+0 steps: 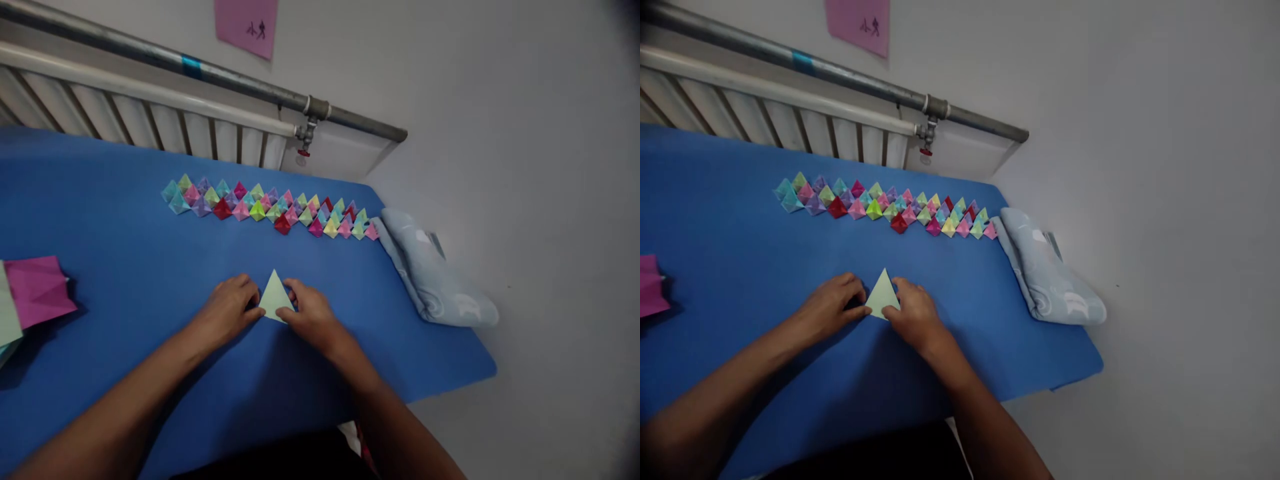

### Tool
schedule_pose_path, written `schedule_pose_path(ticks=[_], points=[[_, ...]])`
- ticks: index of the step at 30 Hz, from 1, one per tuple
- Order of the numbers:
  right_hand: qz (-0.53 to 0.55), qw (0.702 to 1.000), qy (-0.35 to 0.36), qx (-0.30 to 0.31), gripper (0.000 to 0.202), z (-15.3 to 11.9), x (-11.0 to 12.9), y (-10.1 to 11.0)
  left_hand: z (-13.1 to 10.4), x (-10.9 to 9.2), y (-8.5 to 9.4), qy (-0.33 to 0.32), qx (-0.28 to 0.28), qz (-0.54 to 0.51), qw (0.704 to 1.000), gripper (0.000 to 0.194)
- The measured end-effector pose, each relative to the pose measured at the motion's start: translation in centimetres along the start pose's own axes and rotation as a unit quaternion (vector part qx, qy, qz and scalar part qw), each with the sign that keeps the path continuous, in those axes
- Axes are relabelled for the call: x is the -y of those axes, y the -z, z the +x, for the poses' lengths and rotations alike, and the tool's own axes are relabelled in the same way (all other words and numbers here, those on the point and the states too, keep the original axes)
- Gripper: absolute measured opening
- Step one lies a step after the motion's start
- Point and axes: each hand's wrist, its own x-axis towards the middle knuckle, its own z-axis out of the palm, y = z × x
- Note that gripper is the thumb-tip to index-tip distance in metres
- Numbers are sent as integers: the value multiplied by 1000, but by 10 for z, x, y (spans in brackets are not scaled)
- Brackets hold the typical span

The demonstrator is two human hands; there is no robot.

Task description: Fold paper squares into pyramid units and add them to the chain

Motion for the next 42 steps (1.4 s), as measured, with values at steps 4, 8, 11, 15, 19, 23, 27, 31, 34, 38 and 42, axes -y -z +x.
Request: schedule_pose_path(ticks=[4,8,11,15,19,23,27,31,34,38,42], points=[[65,996,-43,38,46,6,-1,3,-1,3,-3,-7,-11,-5,1000,14],[69,996,-43,49,12,6,0,8,-3,6,-7,-1,-19,-2,1000,19],[54,998,-20,26,15,5,1,8,-3,6,-9,13,-29,-28,999,24],[120,993,8,-11,13,6,0,7,-3,4,-6,27,-52,-114,992,25],[263,964,5,19,14,19,3,9,-2,1,3,43,-81,-231,969,16],[336,941,-27,36,19,37,15,9,0,1,12,96,-119,-370,916,22],[399,917,-26,-14,24,49,23,-2,3,0,17,163,-146,-486,846,27],[431,901,-24,-29,27,50,23,-14,6,0,18,190,-159,-519,818,27],[437,899,-14,-25,27,46,24,-13,7,4,16,188,-154,-542,804,29],[431,902,22,-11,22,34,28,0,9,12,14,177,-119,-598,773,33],[435,897,72,-23,19,25,31,8,9,13,17,171,-72,-644,743,34]])
